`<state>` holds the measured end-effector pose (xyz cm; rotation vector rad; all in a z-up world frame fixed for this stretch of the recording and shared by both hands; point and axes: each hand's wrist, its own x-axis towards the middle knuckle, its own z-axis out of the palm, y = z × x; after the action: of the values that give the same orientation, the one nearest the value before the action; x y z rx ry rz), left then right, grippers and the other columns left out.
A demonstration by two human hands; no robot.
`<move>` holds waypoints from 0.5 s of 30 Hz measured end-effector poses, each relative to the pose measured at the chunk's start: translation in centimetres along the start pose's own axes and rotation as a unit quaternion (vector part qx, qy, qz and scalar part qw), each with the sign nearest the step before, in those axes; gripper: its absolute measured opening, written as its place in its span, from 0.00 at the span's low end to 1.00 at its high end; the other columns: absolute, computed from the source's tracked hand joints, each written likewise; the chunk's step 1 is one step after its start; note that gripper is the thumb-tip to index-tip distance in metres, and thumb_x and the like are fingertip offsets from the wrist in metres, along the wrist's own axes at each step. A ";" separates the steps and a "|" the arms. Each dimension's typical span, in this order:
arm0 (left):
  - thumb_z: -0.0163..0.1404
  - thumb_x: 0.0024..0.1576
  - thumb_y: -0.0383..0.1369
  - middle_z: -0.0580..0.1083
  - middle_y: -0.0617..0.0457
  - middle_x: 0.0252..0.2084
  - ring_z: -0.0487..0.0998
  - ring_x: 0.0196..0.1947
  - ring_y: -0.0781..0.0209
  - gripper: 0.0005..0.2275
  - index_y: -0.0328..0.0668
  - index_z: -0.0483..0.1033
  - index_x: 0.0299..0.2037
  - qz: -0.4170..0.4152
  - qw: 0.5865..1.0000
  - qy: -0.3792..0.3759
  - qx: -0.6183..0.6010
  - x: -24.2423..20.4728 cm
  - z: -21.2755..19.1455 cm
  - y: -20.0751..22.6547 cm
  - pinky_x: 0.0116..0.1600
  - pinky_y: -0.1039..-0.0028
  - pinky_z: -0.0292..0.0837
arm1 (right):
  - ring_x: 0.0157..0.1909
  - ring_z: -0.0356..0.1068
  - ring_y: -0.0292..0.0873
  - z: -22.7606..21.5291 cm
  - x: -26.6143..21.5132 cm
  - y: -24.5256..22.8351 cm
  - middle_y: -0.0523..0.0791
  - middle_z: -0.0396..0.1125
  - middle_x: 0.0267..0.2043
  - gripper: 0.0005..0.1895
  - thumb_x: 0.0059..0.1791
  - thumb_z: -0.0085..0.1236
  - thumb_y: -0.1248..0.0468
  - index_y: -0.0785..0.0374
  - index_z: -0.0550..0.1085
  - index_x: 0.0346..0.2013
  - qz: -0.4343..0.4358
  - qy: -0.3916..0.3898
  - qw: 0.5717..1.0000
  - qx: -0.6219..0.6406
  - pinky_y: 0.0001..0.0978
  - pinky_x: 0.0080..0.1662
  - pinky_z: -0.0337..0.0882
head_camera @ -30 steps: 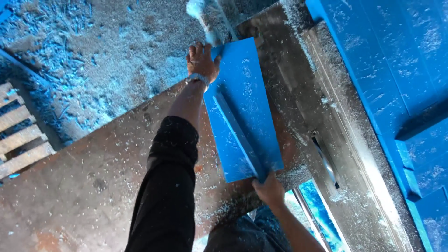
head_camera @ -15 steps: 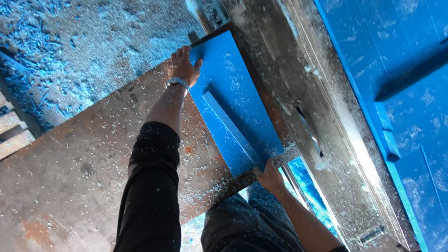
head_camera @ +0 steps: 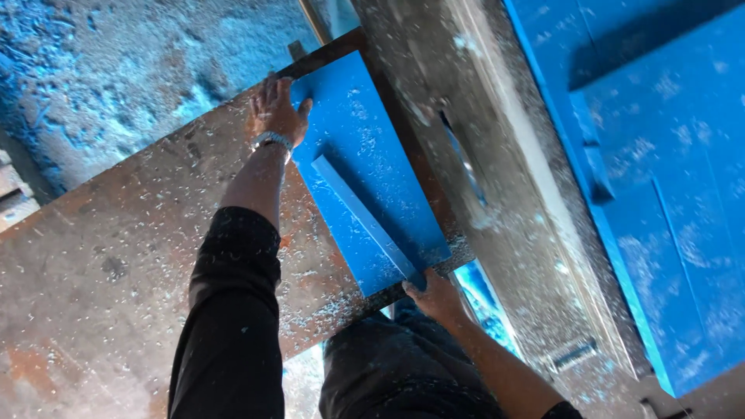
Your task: The person uses a table saw to cut a large blue plastic sheet into smaller rectangular pieces. They guide the sheet through the saw, remove the cut pieces, and stack them on the side of the machine.
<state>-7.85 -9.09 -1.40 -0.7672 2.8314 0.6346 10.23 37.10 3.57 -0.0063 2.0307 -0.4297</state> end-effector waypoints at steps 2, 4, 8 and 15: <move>0.51 0.64 0.46 0.50 0.41 0.77 0.48 0.76 0.40 0.23 0.45 0.66 0.65 0.006 0.999 0.051 0.004 -2.5 1.4 0.8 0.74 0.42 0.41 | 0.44 0.76 0.56 0.4 -0.5 2.9 0.50 0.76 0.46 0.34 0.49 0.49 0.33 0.60 0.74 0.50 -0.067 0.050 0.991 -0.102 0.49 0.48 0.74; 0.46 0.65 0.51 0.48 0.43 0.78 0.45 0.77 0.42 0.28 0.50 0.58 0.71 -0.008 1.000 -0.003 0.019 -6.1 0.6 2.2 0.76 0.43 0.41 | 0.43 0.76 0.58 0.3 -1.9 4.7 0.52 0.74 0.42 0.36 0.52 0.46 0.31 0.61 0.75 0.47 -0.090 0.034 0.987 -0.127 0.49 0.44 0.75; 0.39 0.66 0.54 0.43 0.41 0.80 0.37 0.79 0.42 0.32 0.56 0.47 0.78 -0.029 0.997 -0.070 0.025 -12.3 0.9 4.5 0.78 0.40 0.34 | 0.44 0.77 0.56 0.1 -4.2 9.4 0.54 0.72 0.41 0.37 0.57 0.39 0.32 0.64 0.75 0.47 -0.144 -0.015 0.974 -0.173 0.48 0.42 0.76; 0.42 0.69 0.51 0.44 0.38 0.80 0.44 0.79 0.41 0.30 0.51 0.53 0.78 -0.064 0.991 0.076 -0.091 -26.4 6.8 5.9 0.77 0.42 0.40 | 0.55 0.74 0.61 3.0 -8.3 16.5 0.56 0.75 0.50 0.37 0.51 0.50 0.32 0.65 0.78 0.48 -0.103 -0.040 0.986 -0.125 0.54 0.52 0.77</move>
<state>12.03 10.34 0.96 -1.0629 2.8561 0.8573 19.71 53.16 4.38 -0.3854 1.9988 -0.2944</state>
